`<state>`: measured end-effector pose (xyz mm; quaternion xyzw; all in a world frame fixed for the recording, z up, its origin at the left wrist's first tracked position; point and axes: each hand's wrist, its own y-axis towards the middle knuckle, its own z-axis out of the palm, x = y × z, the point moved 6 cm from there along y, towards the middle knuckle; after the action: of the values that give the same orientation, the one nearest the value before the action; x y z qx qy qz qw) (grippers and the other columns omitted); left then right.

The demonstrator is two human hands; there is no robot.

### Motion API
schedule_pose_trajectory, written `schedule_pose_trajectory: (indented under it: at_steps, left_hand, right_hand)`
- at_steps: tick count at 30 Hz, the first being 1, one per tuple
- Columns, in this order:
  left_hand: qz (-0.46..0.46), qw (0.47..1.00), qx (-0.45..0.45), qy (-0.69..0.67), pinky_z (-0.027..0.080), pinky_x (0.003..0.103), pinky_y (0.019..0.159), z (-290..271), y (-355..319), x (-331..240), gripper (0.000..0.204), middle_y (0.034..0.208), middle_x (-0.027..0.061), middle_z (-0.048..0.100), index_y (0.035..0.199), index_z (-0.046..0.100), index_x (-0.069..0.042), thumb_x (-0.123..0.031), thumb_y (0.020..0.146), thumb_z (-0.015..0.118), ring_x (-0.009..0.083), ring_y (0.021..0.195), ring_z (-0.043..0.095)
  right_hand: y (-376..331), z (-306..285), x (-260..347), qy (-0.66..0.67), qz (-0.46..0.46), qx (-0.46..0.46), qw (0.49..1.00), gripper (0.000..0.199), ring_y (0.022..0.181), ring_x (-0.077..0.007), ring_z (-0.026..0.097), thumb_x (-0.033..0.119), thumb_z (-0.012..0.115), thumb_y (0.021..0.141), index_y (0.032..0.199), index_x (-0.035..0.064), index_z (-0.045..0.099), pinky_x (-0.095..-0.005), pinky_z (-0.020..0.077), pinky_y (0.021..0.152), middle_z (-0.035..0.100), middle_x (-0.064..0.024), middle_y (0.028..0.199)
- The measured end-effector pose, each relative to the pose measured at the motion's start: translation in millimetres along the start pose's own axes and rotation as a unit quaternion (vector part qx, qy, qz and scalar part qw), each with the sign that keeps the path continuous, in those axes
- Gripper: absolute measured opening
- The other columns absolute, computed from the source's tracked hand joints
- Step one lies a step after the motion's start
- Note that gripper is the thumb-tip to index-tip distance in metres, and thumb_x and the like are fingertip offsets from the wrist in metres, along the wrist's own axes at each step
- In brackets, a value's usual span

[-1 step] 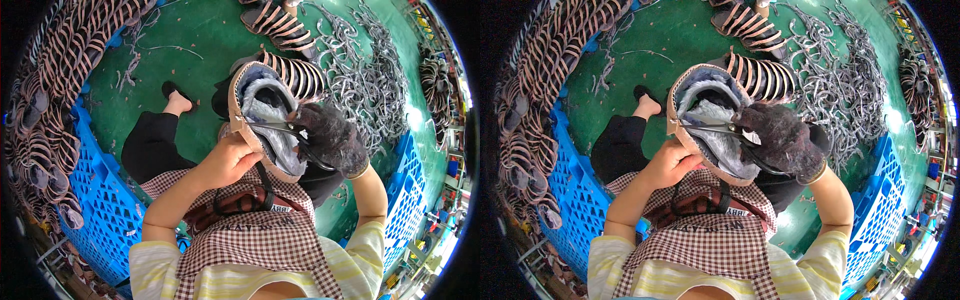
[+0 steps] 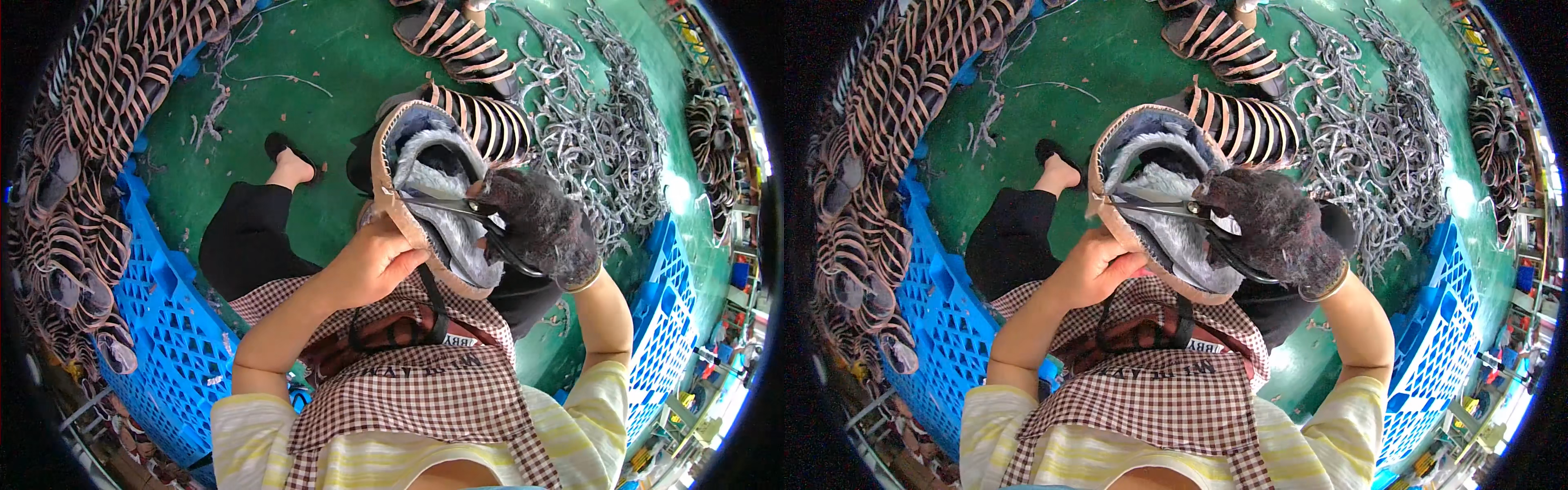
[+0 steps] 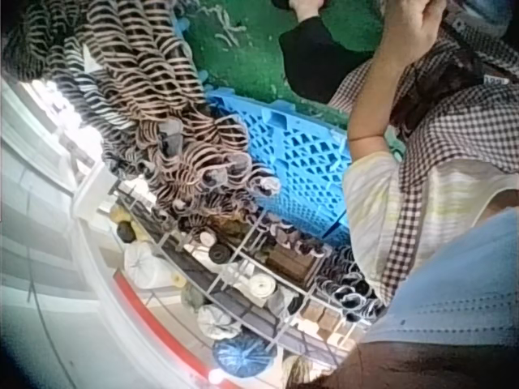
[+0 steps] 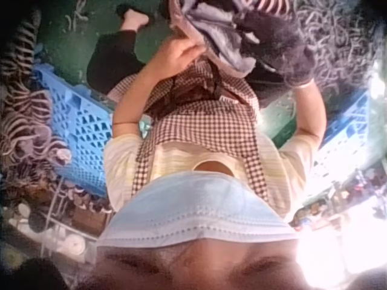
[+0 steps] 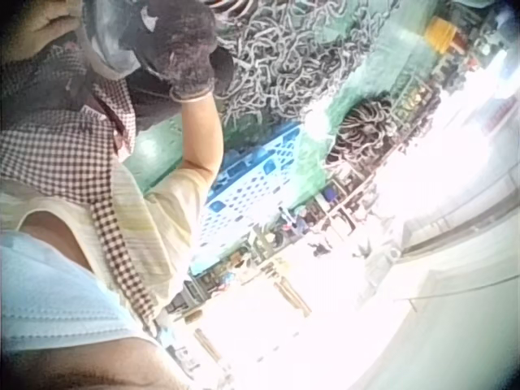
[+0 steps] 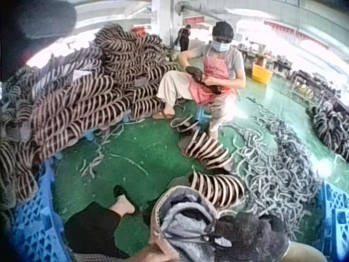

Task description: Trimming excess material from shoe uppers using scissors.

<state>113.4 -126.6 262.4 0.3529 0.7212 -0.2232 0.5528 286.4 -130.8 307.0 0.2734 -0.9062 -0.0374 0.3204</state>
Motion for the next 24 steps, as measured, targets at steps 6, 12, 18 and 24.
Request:
schedule_pose_trajectory:
  at_steps: [6,12,18,24]
  left_hand:
    - [0.002,1.0,0.008,0.005,0.045,0.038,0.074,-6,0,-5,0.009,0.09,0.0153,0.059,0.086,0.059,0.001,-0.005,0.079,0.058,0.0319,0.086,0.056]
    - [-0.01,1.0,-0.005,-0.015,0.041,0.04,0.08,-5,0,2,0.011,0.092,0.0161,0.058,0.086,0.059,0.001,-0.006,0.079,0.058,0.0337,0.088,0.054]
    - [0.014,0.997,-0.011,0.071,0.036,0.044,0.086,-1,5,2,0.011,0.091,0.0159,0.058,0.084,0.059,0.0,-0.009,0.078,0.057,0.0333,0.092,0.053]
    - [0.032,0.996,-0.025,0.078,0.035,0.046,0.087,-11,3,5,0.01,0.09,0.0152,0.058,0.08,0.06,-0.001,-0.009,0.076,0.058,0.0313,0.093,0.053]
  right_hand:
    - [-11,5,-18,0.169,0.178,0.015,0.969,0.041,0.068,-0.0283,0.06,0.019,0.077,0.062,0.094,0.0039,0.057,-0.0353,0.0476,0.063,0.06,-0.0123,0.075]
    - [14,-33,10,-0.214,0.021,-0.012,0.977,0.048,0.072,-0.0286,0.054,0.02,0.073,0.058,0.103,0.0084,0.059,-0.0371,0.0431,0.063,0.054,-0.0092,0.082]
    - [22,-31,35,-0.327,-0.067,0.003,0.943,0.044,0.07,-0.0242,0.055,0.018,0.069,0.054,0.097,0.0115,0.062,-0.0364,0.0396,0.061,0.055,-0.0045,0.079]
    - [25,-36,-10,-0.171,0.149,-0.002,0.974,0.033,0.068,-0.0298,0.057,0.014,0.068,0.067,0.098,0.0088,0.059,-0.0362,0.0439,0.062,0.056,-0.0121,0.077]
